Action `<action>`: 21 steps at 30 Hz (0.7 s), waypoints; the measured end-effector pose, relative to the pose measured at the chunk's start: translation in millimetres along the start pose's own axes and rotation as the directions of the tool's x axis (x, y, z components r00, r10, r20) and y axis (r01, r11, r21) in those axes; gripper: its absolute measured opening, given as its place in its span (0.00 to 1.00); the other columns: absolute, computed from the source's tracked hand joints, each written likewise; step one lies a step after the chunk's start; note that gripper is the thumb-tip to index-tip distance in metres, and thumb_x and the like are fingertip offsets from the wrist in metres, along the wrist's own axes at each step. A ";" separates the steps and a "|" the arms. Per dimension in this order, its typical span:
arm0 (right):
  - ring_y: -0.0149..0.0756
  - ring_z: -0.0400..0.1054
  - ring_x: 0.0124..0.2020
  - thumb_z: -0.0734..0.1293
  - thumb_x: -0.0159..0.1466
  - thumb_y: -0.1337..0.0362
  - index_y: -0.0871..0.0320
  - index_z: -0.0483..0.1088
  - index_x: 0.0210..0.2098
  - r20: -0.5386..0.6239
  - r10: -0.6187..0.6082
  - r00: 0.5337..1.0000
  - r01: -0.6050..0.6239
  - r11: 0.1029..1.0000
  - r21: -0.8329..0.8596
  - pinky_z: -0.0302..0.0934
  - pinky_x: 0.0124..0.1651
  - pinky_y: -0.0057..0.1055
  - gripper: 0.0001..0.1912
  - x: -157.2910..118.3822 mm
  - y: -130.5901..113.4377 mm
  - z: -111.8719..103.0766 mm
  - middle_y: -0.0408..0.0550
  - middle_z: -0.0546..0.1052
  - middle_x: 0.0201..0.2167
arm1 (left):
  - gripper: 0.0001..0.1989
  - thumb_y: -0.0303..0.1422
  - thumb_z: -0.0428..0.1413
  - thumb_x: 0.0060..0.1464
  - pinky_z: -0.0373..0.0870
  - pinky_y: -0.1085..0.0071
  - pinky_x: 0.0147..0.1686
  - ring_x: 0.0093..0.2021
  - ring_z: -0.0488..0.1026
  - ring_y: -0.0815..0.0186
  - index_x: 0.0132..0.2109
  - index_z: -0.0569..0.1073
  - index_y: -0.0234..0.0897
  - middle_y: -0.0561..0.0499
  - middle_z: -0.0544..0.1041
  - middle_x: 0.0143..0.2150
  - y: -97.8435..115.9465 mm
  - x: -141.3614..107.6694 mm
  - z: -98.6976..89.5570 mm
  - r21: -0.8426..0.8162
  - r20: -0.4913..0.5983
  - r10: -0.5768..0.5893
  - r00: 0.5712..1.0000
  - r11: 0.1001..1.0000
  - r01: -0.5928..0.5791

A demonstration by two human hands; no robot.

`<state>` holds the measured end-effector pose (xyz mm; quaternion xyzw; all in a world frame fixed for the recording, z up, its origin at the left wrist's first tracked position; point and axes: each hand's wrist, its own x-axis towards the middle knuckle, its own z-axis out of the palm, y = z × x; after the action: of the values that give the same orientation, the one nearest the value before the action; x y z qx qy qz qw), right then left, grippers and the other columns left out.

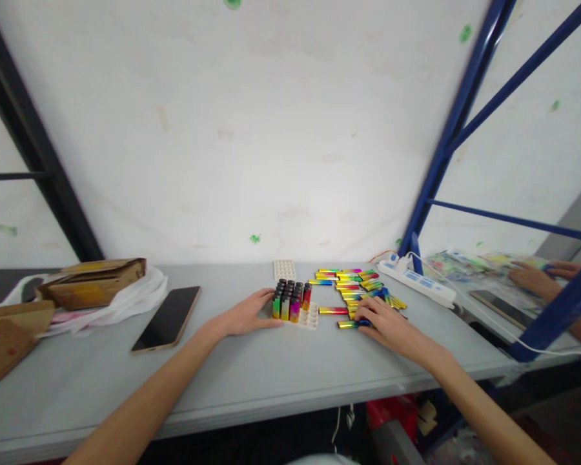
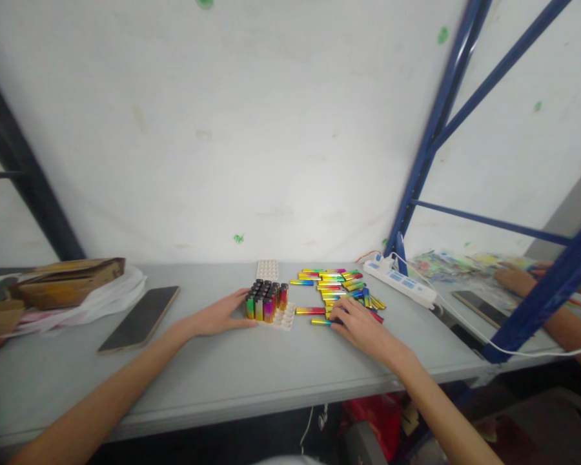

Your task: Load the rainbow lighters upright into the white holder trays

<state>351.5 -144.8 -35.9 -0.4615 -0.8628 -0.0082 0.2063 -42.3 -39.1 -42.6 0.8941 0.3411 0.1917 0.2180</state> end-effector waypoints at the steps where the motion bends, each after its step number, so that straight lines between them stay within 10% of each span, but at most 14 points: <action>1: 0.48 0.68 0.55 0.64 0.71 0.61 0.50 0.74 0.46 -0.001 -0.005 1.000 0.005 1.000 0.026 0.62 0.62 0.50 0.08 0.8 -1.0 -0.7 0.53 0.74 0.50 | 0.41 0.55 0.61 0.56 0.56 0.53 0.70 0.69 0.63 0.47 0.68 0.63 0.37 0.39 0.64 0.71 0.1 0.1 0.0 -0.003 0.000 -0.001 1.000 1.000 0.001; 11: 0.35 0.63 0.24 0.63 0.70 0.44 0.55 0.70 0.44 -0.181 0.295 0.938 -0.115 0.759 0.641 0.58 0.29 0.32 0.20 51.6 -13.9 -4.8 0.41 0.69 0.24 | 0.42 0.53 0.62 0.56 0.55 0.52 0.71 0.70 0.61 0.47 0.69 0.63 0.33 0.36 0.63 0.71 -0.7 1.1 0.3 0.016 0.026 -0.008 1.000 1.000 0.008; 16: 0.35 0.64 0.30 0.72 0.59 0.40 0.55 0.68 0.32 -0.283 0.436 0.854 -0.006 0.553 0.833 0.62 0.32 0.30 0.24 111.7 -22.8 -6.8 0.42 0.69 0.27 | 0.42 0.55 0.62 0.55 0.55 0.51 0.71 0.69 0.62 0.46 0.68 0.64 0.35 0.37 0.64 0.71 -0.3 0.4 0.3 -0.016 0.000 0.009 1.000 1.000 -0.009; 21: 0.35 0.69 0.31 0.70 0.58 0.36 0.52 0.61 0.36 -0.116 0.395 0.911 0.038 0.201 0.979 0.68 0.36 0.33 0.28 147.2 -38.0 7.3 0.44 0.74 0.34 | 0.43 0.55 0.62 0.55 0.56 0.51 0.70 0.68 0.63 0.45 0.69 0.63 0.34 0.36 0.64 0.71 0.8 -0.2 0.1 -0.019 -0.004 -0.019 1.000 1.000 0.019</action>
<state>246.6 -48.4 17.7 -0.3209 -0.5663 0.4734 0.5935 -42.0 -39.8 -42.3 0.8881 0.3484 0.1948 0.2277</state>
